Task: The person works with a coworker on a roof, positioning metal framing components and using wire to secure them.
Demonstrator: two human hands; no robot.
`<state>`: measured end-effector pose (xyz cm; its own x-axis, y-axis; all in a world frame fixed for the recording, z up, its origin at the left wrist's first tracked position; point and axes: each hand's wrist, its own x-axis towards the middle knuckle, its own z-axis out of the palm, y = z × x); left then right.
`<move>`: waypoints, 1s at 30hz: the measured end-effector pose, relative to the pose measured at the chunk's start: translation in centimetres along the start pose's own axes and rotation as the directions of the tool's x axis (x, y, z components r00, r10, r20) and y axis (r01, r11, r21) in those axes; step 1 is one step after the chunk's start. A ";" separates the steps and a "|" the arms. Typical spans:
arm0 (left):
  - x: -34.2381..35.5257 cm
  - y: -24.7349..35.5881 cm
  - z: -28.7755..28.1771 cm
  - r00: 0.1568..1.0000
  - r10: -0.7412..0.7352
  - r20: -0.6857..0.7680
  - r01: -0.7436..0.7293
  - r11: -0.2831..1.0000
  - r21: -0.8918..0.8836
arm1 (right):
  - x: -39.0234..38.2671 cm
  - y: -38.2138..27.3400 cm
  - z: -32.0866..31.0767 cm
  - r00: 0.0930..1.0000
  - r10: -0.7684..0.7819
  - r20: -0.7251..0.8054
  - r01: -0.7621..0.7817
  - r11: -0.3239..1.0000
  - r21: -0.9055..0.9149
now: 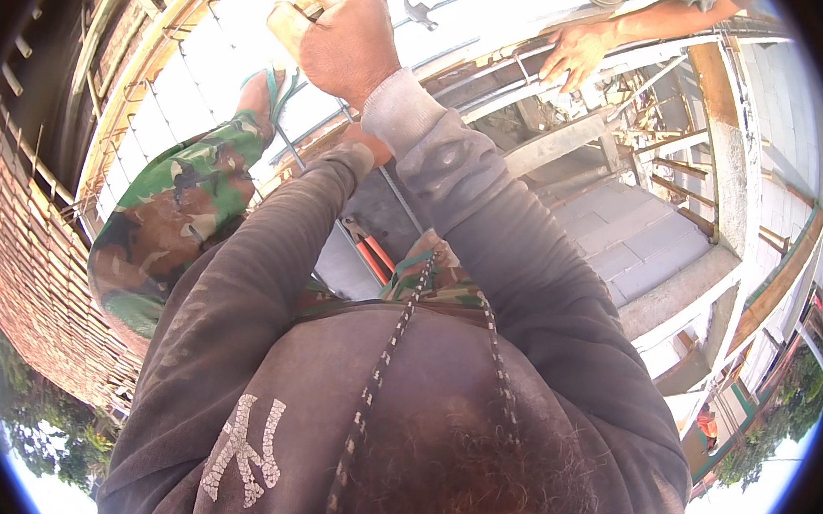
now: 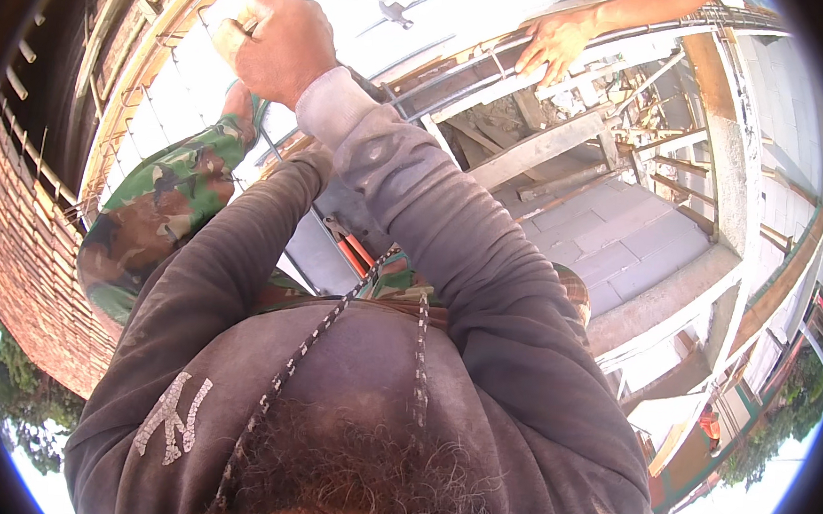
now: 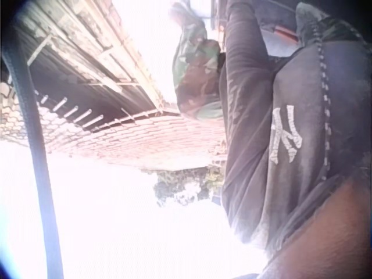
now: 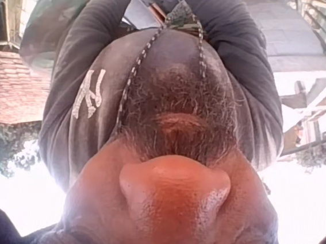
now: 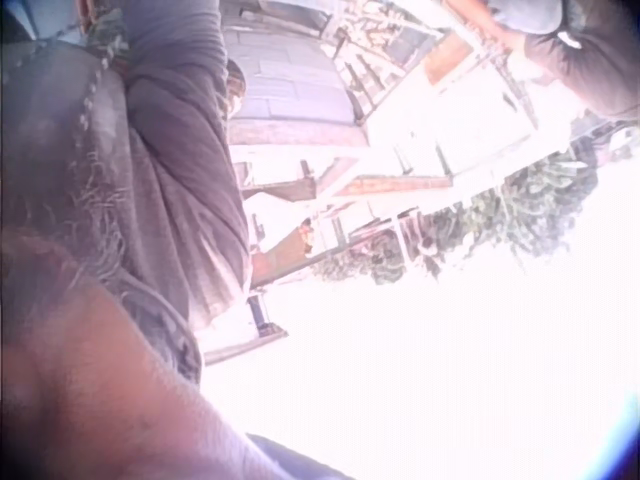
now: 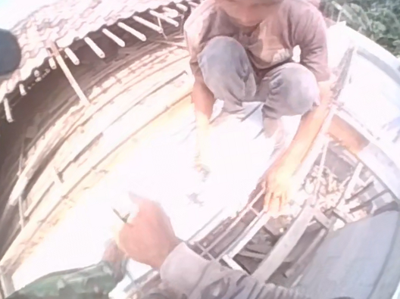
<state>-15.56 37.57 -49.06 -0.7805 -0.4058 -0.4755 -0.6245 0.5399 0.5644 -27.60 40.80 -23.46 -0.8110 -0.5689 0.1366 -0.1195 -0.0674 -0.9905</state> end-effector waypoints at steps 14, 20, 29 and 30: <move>-2.3 10.9 -8.0 0.975 0.151 -0.160 -0.215 0.813 -0.541 | -5.0 -2.7 -1.9 0.993 -0.100 -0.056 0.107 0.985 0.136; -6.9 14.1 -6.5 0.865 0.308 -0.396 -0.499 0.610 -0.615 | -10.0 -2.3 -6.9 0.985 -0.150 0.089 0.136 0.980 0.146; -4.7 11.5 -3.1 0.644 0.628 -0.437 -0.749 0.633 -0.197 | -14.4 -2.9 -9.7 0.963 -0.227 0.144 0.216 0.972 0.089; -4.4 11.5 -4.3 0.685 0.631 -0.364 -0.726 0.635 -0.265 | -13.3 -4.0 -9.1 0.982 -0.118 0.145 0.114 0.993 0.038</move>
<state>-19.45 42.39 -37.62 -0.9388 -0.2060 0.2762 0.1627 0.4415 0.8824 -21.54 56.06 -21.16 -0.6995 -0.6698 0.2491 -0.1890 -0.1628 -0.9684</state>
